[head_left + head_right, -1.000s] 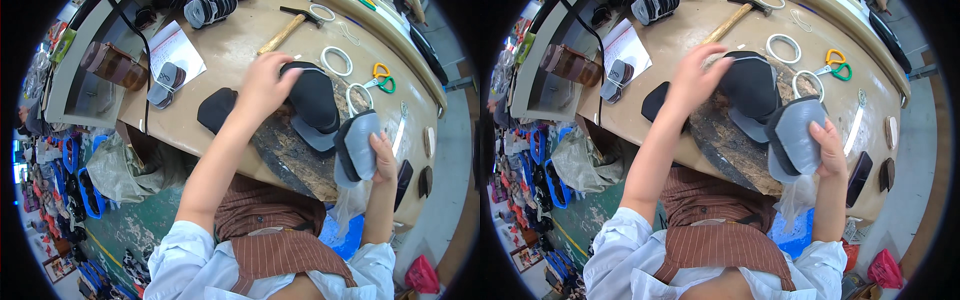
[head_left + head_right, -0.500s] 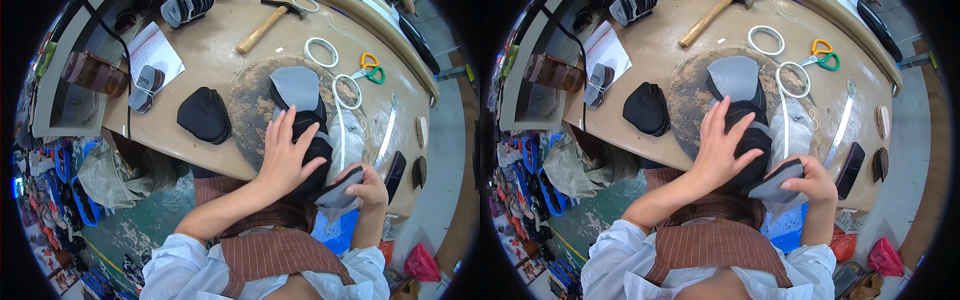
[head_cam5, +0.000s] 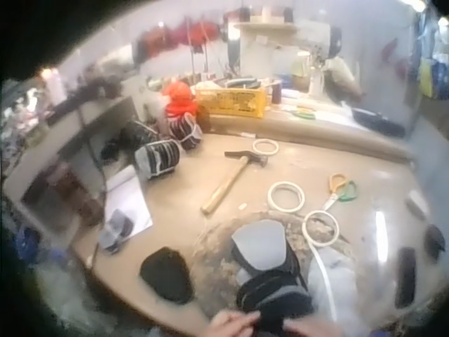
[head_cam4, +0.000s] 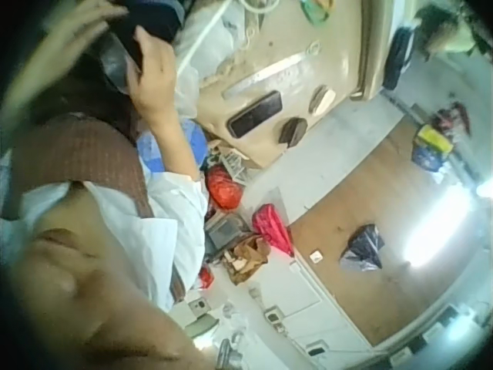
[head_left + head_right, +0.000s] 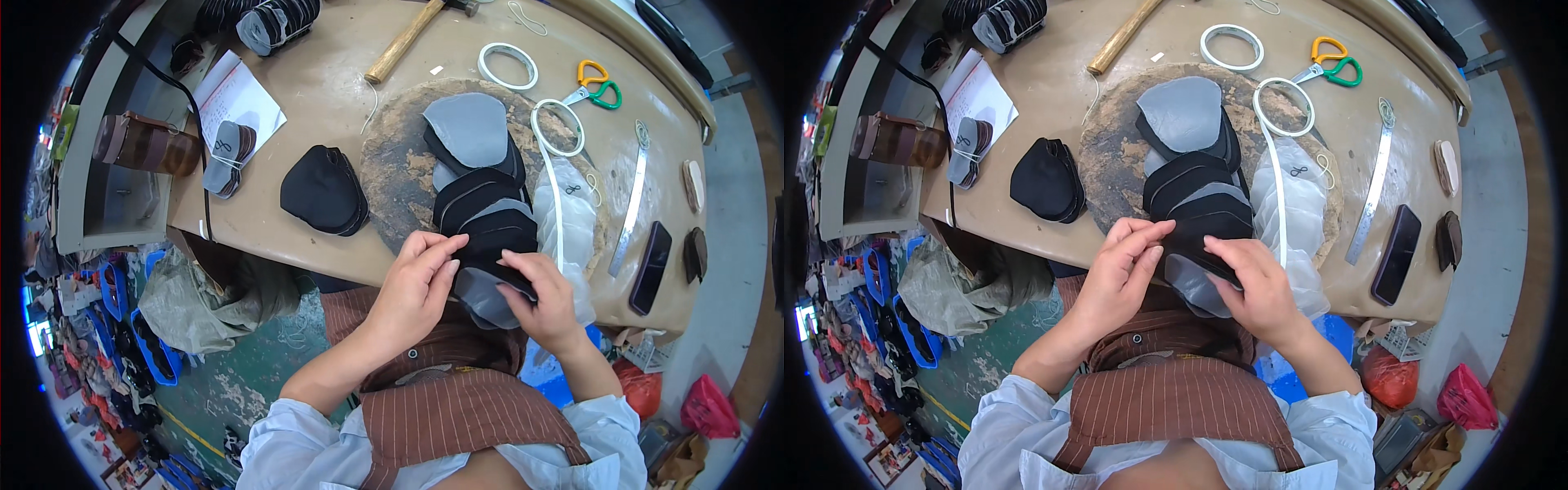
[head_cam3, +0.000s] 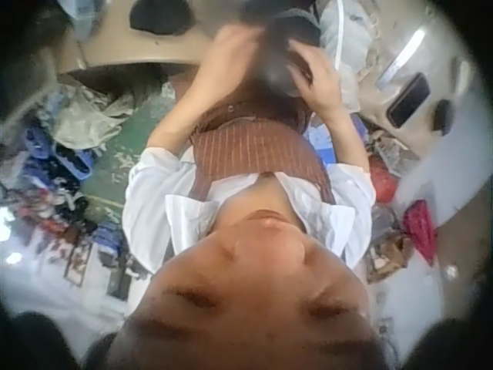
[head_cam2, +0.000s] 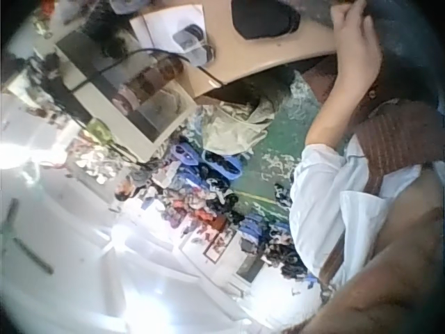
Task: The person sits on the factory floor sorting bundles of fabric pieces, then moves to a workbench to assemble them. They separate white and grey fabric layers, apply adhesive tape to the edges, and stack the finished mask components.
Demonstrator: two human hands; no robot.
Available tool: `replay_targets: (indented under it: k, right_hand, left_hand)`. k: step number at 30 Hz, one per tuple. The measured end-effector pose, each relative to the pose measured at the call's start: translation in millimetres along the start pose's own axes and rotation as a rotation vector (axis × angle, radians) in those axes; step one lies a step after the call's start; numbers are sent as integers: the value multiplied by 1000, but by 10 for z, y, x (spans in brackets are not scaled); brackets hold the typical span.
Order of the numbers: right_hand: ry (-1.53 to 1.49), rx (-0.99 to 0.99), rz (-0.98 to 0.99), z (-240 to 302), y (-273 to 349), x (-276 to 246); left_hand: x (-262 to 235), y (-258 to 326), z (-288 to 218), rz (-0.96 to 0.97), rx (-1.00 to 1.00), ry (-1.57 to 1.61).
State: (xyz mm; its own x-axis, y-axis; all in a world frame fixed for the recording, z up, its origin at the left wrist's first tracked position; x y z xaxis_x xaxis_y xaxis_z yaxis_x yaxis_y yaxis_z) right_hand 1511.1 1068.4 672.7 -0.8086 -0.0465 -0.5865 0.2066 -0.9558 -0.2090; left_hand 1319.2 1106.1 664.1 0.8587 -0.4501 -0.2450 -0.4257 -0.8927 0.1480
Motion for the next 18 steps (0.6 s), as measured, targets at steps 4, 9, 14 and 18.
replay_targets:
  k: [4,9,14,18]
  right_hand:
    - [89,99,186,-65,87,-109]
    - [260,-71,107,-5,-86,-182]
    - [234,-55,126,-17,-59,-172]
    - [192,-98,79,-76,24,-120]
  left_hand:
    - [32,37,-9,17,122,-81]
    - [118,104,-49,-23,167,-140]
    - [74,115,-88,-31,188,-145]
    - [98,169,-131,-33,233,-299]
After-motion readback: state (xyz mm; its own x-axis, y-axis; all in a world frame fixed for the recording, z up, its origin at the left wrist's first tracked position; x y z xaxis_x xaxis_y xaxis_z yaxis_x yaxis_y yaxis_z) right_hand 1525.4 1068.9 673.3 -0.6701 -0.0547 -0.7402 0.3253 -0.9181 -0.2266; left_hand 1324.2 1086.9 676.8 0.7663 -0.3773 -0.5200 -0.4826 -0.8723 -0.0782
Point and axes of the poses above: each hand's wrist, its own y-axis away from the middle knuckle, its own x-axis out of the palm, z = x × y, the point moved 2 cm from there along -y, towards the middle knuckle, and after that the axes turned 2 degrees about z, right-handed, at the moved point
